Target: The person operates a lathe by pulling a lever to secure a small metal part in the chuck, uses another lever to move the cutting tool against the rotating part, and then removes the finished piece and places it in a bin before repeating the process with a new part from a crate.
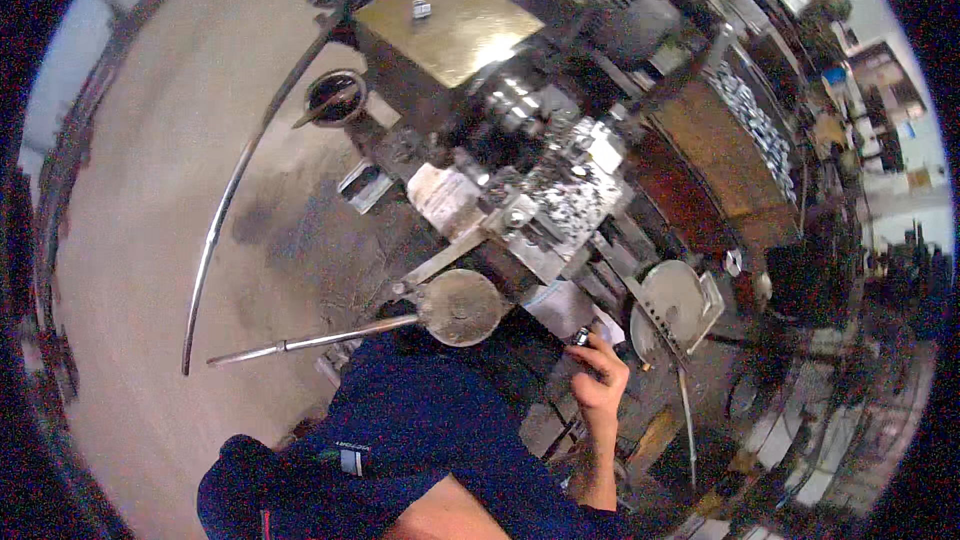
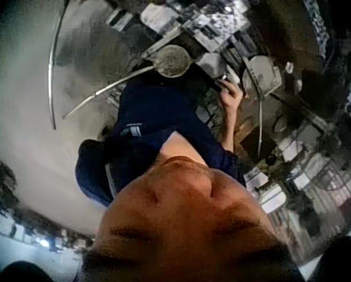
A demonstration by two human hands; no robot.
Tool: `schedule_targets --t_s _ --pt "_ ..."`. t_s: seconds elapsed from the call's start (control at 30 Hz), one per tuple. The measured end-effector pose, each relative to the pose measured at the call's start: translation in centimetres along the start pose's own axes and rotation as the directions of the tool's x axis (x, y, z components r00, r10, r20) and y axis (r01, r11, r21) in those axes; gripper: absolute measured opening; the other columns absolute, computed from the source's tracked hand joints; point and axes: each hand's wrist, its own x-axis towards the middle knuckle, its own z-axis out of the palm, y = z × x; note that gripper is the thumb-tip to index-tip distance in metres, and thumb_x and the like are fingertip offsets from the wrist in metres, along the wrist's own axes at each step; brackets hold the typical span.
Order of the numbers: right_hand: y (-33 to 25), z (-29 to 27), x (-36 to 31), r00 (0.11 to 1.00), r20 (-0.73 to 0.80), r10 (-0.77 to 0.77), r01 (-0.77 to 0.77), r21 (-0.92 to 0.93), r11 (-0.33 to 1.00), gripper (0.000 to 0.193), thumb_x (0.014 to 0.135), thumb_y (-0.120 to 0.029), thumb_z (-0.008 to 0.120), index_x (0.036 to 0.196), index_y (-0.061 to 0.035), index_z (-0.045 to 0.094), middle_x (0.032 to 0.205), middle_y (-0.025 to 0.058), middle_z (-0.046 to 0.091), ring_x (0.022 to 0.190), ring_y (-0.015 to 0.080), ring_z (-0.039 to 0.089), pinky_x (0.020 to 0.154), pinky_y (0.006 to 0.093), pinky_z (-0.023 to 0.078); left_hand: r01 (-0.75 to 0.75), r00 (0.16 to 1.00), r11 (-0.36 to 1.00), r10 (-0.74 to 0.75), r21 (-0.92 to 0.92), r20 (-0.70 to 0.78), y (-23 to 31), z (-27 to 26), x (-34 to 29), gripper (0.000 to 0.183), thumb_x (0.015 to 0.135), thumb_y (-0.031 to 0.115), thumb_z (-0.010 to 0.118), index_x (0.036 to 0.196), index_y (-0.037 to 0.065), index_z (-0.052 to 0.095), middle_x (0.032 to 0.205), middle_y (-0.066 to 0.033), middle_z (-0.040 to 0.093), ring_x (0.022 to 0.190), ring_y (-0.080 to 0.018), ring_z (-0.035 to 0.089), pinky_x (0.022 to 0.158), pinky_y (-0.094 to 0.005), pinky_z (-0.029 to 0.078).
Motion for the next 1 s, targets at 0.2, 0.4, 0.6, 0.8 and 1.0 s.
schedule_targets --t_s 0.2,0.4,0.6,0.8,1.0 --pt "1.4 0.3 -1.2 0.994 -0.095 0.049 -0.048 0.009 0.999 0.039 0.054 -0.014 0.055 0.088 -0.0016 0.067 0.099 0.0154 0.06 0.088 0.0236 0.06 0.079 0.0285 0.045 -0.126 0.991 0.992 0.124 0.019 0.051 6.3 1.5 0.3 0.023 0.082 0.021 0.051 0.088 0.003 0.062 0.081 -0.0128 0.062 0.072 -0.0238 0.059 0.064 -0.0379 0.046" --pt "3.5 0.7 -2.0 0.996 -0.07 0.063 -0.057 0.091 0.994 0.038 0.055 -0.017 0.059 0.089 -0.0015 0.067 0.102 0.0177 0.059 0.076 0.0196 0.062 0.073 0.0283 0.047 -0.25 0.963 0.968 0.247 0.01 0.11 12.2 4.3 -0.8 0.023 0.081 0.021 0.051 0.087 0.003 0.063 0.084 -0.0136 0.063 0.074 -0.0242 0.06 0.065 -0.0388 0.047" --pt "4.7 -0.1 -2.1 0.984 -0.12 0.134 -0.112 0.177 0.978 0.039 0.054 -0.017 0.061 0.09 -0.0022 0.067 0.105 0.0179 0.059 0.08 0.0219 0.061 0.076 0.0303 0.046 -0.355 0.934 0.932 0.356 0.069 -0.015 20.5 3.1 -1.8 0.023 0.081 0.021 0.051 0.087 0.003 0.064 0.086 -0.0143 0.063 0.076 -0.0246 0.061 0.066 -0.0396 0.047" --pt "3.3 -1.4 1.1 1.0 -0.023 -0.021 0.023 0.086 0.996 0.042 0.055 -0.019 0.061 0.093 -0.0039 0.066 0.11 0.0216 0.056 0.101 0.0307 0.056 0.086 0.034 0.043 -0.686 0.694 0.554 0.693 0.471 0.196 26.5 1.7 4.9 0.038 0.078 0.032 0.058 0.109 0.01 0.056 0.09 -0.0135 0.063 0.079 -0.0275 0.06 0.069 -0.0407 0.046" --pt "-1.9 -2.0 3.6 0.979 0.036 -0.203 0.203 -0.007 0.979 0.041 0.058 -0.021 0.061 0.095 -0.0038 0.064 0.114 0.0219 0.054 0.103 0.0354 0.055 0.088 0.0375 0.043 -0.681 0.728 0.653 0.651 0.33 0.215 31.7 7.1 4.5 0.026 0.077 0.025 0.054 0.095 0.007 0.058 0.079 -0.012 0.062 0.07 -0.0258 0.059 0.062 -0.0395 0.047"
